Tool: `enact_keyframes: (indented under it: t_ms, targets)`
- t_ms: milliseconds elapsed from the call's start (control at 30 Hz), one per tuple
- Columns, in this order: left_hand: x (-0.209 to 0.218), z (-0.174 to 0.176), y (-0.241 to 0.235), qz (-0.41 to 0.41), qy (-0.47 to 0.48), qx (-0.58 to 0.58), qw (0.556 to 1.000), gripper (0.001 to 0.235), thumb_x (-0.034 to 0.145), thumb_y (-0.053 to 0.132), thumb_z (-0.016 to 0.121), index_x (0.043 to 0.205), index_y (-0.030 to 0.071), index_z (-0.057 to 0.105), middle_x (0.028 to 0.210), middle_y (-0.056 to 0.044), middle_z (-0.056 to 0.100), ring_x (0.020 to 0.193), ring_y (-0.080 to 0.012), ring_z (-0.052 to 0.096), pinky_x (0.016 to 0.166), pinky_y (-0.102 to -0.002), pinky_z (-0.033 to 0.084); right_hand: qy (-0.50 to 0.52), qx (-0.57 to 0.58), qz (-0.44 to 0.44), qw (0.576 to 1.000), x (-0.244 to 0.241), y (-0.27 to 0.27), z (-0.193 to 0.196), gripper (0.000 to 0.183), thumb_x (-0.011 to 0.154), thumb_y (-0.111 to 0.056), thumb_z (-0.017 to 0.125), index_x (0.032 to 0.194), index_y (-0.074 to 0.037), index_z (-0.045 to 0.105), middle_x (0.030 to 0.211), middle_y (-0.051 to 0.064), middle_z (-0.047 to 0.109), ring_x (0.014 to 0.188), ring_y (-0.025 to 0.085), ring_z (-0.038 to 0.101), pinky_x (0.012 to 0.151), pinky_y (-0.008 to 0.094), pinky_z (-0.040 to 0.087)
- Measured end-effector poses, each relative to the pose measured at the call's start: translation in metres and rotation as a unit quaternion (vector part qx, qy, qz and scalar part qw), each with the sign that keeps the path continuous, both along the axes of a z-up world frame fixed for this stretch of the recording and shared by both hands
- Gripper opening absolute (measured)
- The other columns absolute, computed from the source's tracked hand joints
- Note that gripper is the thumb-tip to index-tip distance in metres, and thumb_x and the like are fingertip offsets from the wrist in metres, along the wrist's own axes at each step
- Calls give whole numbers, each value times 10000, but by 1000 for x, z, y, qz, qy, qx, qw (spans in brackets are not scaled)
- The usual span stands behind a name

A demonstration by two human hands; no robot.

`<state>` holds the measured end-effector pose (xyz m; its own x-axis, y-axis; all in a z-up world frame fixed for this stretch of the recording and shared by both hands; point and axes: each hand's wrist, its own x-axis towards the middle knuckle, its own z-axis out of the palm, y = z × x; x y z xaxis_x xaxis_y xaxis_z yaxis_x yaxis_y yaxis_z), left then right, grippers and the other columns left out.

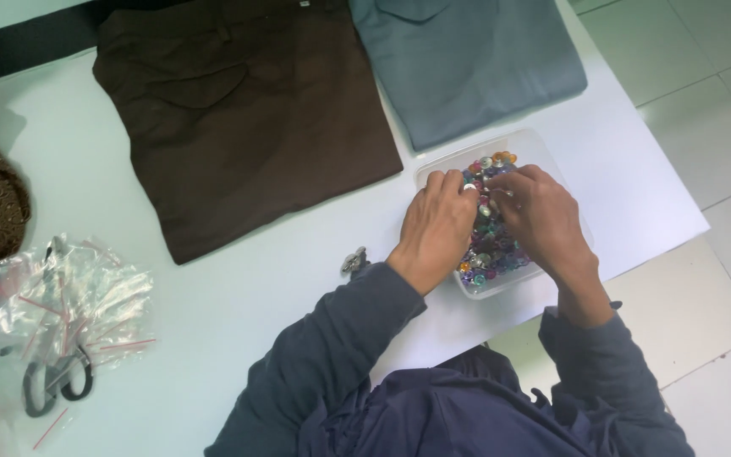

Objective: Sorting small decorative beads and packaging them into small resealable plastic bags.

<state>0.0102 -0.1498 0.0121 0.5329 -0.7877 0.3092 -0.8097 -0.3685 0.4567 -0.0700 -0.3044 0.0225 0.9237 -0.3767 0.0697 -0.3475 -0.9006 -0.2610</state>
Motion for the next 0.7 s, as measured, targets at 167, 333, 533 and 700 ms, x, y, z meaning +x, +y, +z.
enact_keyframes:
  t_ms: [167,333,533,700]
  targets:
    - [6,-29,-54,32,-69,87,993,94,758,-18,764,841,-25,721,889,-131,583,881,-228,577,640,-322,528,51,28,0,998,7,-15,-14,203,954,-124,709,1145,-132,779,1082,140,724,919,337,738,738,465,605]
    - [14,-43,-65,45,-108,154,981,83,779,50,767,837,5,728,910,-108,577,916,-213,560,659,-317,510,61,80,-4,995,-2,-17,-12,248,951,-168,688,1183,-136,769,1128,144,715,981,329,728,778,465,603]
    - [22,-42,-46,-27,-12,130,991,53,742,-51,750,775,-42,710,879,-142,555,878,-270,560,625,-371,516,64,99,19,993,-2,-15,-9,307,917,-173,739,1223,-186,757,1174,122,687,990,277,698,763,402,599]
    - [29,-51,-44,-61,28,142,988,73,734,-50,761,792,-57,717,863,-150,561,868,-263,560,642,-354,518,67,79,42,994,0,-16,-12,279,891,-135,763,1169,-154,770,1163,124,689,992,265,692,771,379,591]
